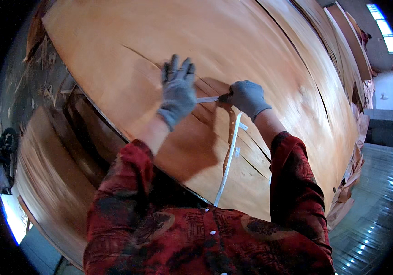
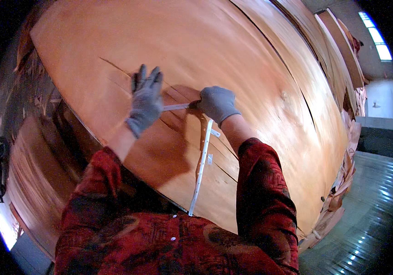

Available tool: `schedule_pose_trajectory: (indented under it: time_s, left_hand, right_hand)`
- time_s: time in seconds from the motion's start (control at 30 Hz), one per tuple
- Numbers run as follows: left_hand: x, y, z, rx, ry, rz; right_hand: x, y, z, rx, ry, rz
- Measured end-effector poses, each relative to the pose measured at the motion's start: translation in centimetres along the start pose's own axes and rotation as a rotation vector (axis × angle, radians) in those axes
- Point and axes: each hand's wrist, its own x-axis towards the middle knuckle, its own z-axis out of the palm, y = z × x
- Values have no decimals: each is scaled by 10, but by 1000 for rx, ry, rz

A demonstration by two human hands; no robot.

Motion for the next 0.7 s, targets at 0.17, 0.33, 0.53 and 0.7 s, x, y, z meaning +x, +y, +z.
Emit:
schedule_pose_trajectory:
  time_s: [0.17,0.33,0.53,0.7]
  left_hand:
    - [26,59,52,-87,35,-102]
    - [31,71,45,94,-63,-105]
    - [34,68,51,321,-67,-21]
    - [41,64,39,347,-41,50]
  right_hand:
    - [6,-3,4,75,-6,-42]
    - [-29,-1,11,319,106,-114]
    - [-110,-16,35,1005,333,-239]
    - [-254,32,52,1862,148,310]
